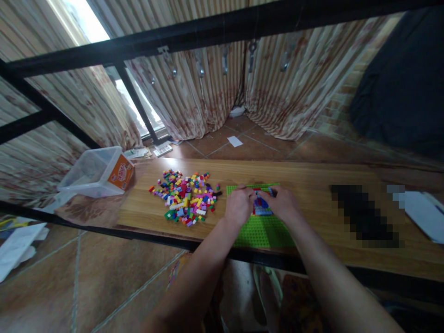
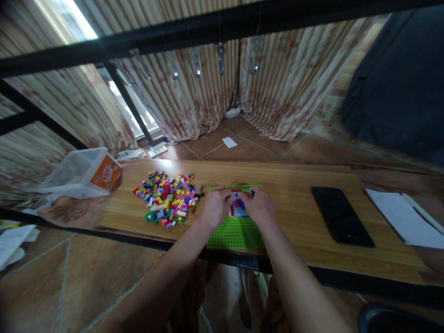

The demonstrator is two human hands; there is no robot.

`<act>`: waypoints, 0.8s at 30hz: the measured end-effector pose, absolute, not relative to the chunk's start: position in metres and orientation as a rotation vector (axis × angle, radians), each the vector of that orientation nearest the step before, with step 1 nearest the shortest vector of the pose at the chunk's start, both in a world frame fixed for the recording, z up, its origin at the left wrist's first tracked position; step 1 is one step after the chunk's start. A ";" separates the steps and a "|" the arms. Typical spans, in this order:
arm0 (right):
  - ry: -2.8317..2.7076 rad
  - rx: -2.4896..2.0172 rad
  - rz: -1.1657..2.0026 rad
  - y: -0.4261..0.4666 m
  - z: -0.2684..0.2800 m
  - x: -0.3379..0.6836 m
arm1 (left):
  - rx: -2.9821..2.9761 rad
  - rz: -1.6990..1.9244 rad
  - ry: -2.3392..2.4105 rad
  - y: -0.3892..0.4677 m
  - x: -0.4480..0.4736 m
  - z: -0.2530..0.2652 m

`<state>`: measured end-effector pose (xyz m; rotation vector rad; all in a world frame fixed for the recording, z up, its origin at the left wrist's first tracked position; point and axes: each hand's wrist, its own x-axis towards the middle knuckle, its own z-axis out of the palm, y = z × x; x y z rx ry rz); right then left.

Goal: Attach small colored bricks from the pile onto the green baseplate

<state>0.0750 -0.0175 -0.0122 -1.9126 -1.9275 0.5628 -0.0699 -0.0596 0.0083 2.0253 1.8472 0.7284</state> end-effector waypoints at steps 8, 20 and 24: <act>-1.888 -1.915 0.567 -0.016 -0.014 0.076 | 2.050 0.827 1.783 -0.062 -0.072 -0.002; -1.838 -1.881 0.662 -0.009 -0.023 0.082 | 1.310 1.250 1.749 -0.059 -0.093 -0.017; -1.850 -1.877 0.663 -0.010 -0.018 0.081 | 1.267 1.183 1.694 -0.052 -0.090 -0.018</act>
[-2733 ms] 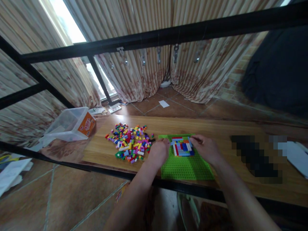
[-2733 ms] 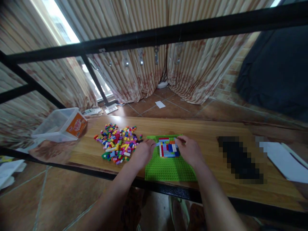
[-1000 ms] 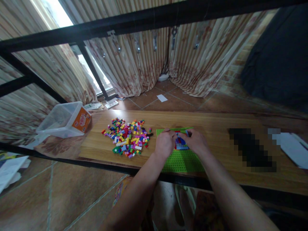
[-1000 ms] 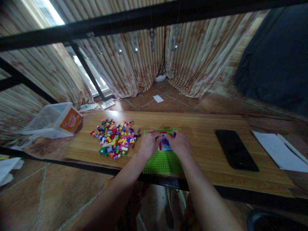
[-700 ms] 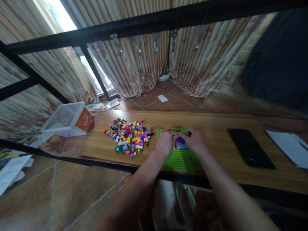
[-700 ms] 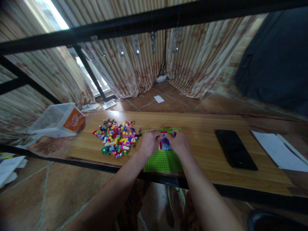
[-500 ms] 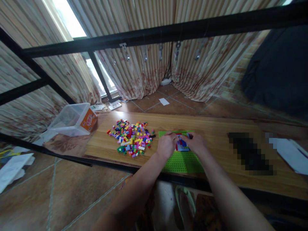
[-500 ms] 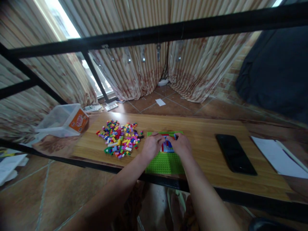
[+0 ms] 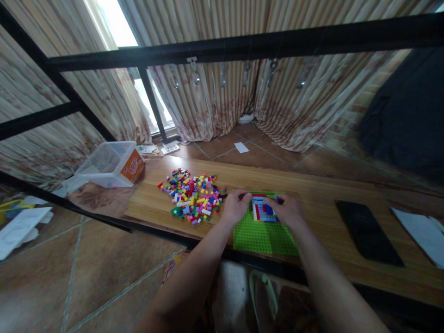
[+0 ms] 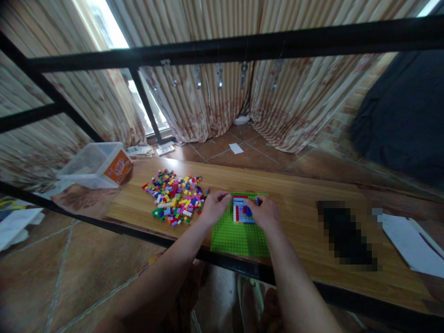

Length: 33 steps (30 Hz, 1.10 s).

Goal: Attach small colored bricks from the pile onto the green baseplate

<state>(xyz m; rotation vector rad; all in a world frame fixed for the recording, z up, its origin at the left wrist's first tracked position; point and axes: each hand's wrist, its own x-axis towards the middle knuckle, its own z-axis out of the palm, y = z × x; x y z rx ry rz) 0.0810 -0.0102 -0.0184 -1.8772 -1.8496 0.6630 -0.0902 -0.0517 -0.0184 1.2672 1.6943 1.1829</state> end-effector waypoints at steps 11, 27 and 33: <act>-1.878 -1.898 0.629 -0.012 -0.016 0.080 | 1.252 1.055 1.731 -0.047 -0.083 -0.014; -1.847 -1.869 0.697 -0.007 -0.027 0.093 | 1.544 0.974 1.805 -0.057 -0.102 0.000; -1.776 -1.841 0.776 -0.007 -0.023 0.096 | 1.694 0.759 2.053 -0.066 -0.162 0.020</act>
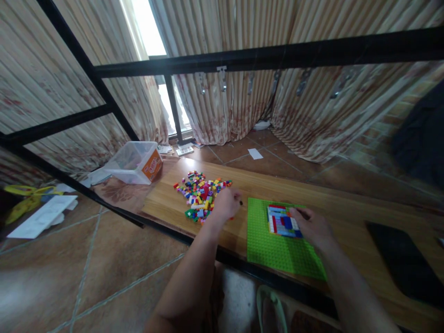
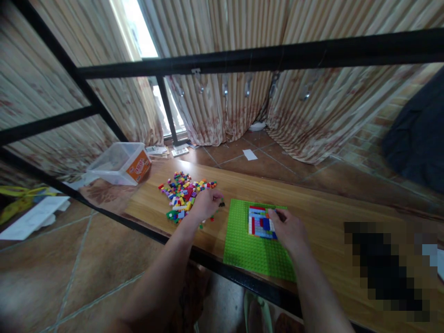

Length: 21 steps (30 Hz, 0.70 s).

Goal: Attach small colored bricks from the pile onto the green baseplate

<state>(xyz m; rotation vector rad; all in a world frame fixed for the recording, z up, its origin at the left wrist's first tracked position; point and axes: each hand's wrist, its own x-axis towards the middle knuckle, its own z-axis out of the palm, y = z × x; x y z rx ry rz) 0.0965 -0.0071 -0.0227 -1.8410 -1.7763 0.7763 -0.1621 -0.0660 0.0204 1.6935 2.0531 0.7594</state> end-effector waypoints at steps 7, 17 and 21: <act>-1.766 -1.850 0.749 -0.006 -0.018 0.095 | 1.904 0.571 2.080 -0.072 -0.165 0.020; -1.763 -1.818 0.790 -0.010 -0.014 0.094 | 2.027 0.493 2.122 -0.061 -0.149 0.014; -1.758 -1.819 0.764 -0.011 -0.010 0.092 | 2.073 0.563 1.981 -0.060 -0.127 0.019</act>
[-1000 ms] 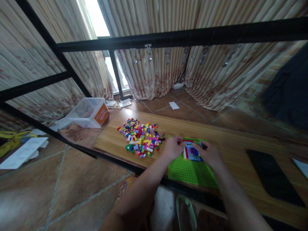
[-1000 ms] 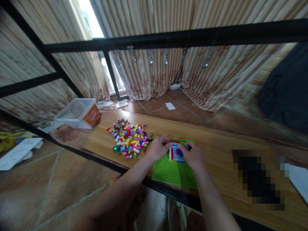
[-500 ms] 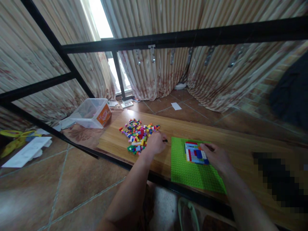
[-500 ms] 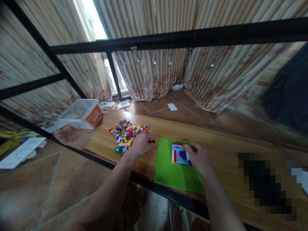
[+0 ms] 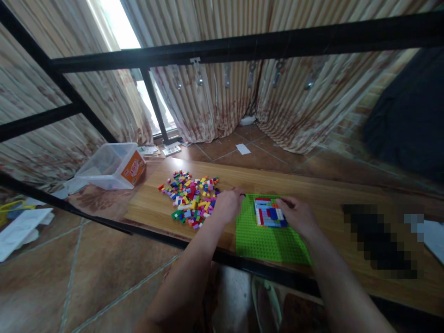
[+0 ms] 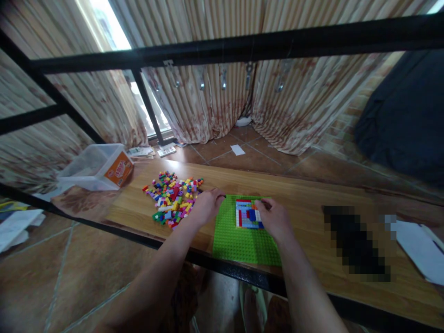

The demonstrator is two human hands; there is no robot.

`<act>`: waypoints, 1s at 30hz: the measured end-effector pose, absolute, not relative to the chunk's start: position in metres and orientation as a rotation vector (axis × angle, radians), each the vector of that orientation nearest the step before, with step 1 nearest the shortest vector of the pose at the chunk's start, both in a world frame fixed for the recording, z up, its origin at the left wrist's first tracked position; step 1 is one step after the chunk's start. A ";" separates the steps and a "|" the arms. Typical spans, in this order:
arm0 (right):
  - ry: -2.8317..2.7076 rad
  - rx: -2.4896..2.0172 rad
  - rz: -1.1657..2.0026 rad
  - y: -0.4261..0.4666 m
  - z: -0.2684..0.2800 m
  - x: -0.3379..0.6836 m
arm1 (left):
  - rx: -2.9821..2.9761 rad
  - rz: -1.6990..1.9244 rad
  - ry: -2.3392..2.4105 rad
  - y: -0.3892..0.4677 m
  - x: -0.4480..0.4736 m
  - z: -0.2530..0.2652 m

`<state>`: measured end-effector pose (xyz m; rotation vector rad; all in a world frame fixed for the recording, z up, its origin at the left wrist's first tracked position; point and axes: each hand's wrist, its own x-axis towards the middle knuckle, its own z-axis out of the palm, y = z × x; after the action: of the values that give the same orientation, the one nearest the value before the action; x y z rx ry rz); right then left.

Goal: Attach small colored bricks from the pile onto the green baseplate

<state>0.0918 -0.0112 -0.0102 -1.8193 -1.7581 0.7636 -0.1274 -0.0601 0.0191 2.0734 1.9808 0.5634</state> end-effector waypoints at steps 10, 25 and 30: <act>-1.760 -1.721 0.779 -0.010 -0.016 0.095 | 2.198 0.650 1.702 -0.054 -0.091 0.019; -1.752 -1.703 0.780 -0.013 -0.015 0.094 | 2.145 0.556 1.784 -0.048 -0.082 0.027; -1.757 -1.746 0.779 -0.015 -0.008 0.092 | 2.065 0.573 1.786 -0.045 -0.082 0.029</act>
<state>0.0922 -0.0155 -0.0083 -1.7461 -1.7572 0.7793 -0.0818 -0.0446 0.0288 2.0651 1.7861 0.5733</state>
